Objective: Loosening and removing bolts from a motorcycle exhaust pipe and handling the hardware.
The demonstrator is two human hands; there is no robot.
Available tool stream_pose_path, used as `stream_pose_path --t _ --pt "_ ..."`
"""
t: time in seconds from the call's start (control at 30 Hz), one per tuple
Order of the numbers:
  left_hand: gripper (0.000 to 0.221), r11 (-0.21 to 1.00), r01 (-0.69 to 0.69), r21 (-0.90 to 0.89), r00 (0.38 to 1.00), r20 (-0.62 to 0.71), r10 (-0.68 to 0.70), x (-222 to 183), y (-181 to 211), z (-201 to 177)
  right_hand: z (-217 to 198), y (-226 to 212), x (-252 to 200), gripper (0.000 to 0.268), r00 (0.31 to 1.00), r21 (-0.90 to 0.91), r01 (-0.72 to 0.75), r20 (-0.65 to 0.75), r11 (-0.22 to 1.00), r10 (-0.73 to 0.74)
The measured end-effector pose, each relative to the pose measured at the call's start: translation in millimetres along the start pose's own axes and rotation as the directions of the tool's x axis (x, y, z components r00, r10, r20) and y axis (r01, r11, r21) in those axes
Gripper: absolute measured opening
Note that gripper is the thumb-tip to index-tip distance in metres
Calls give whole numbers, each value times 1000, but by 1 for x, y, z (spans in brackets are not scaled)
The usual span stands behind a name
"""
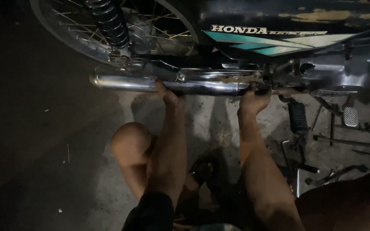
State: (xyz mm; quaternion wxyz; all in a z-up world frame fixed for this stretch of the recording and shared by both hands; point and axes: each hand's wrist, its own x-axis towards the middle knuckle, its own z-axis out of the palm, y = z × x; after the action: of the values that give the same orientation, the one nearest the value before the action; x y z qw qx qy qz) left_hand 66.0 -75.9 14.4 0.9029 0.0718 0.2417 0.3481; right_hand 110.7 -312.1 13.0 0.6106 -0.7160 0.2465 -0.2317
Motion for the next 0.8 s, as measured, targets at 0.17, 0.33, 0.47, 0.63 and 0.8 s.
stream_pose_path --t 0.17,0.33,0.47,0.63,0.8 --pt "44 999 -38 9 999 22 38 -12 0 13 -2 -5 -1 34 1000 -22 19 -12 1000 -19" --pt "41 1000 4 -16 1000 -30 -4 21 -15 -14 1 0 4 42 1000 -20 -13 -19 1000 13" --pt "38 1000 -23 17 999 -43 24 -35 9 31 4 0 7 44 999 -16 -39 13 999 39" --pt "40 997 20 68 997 -75 -15 -2 0 1 9 14 14 44 998 75 -48 41 996 45" --pt "39 996 6 93 995 -95 3 -20 2 8 -6 -4 0 43 998 66 -38 46 997 35"
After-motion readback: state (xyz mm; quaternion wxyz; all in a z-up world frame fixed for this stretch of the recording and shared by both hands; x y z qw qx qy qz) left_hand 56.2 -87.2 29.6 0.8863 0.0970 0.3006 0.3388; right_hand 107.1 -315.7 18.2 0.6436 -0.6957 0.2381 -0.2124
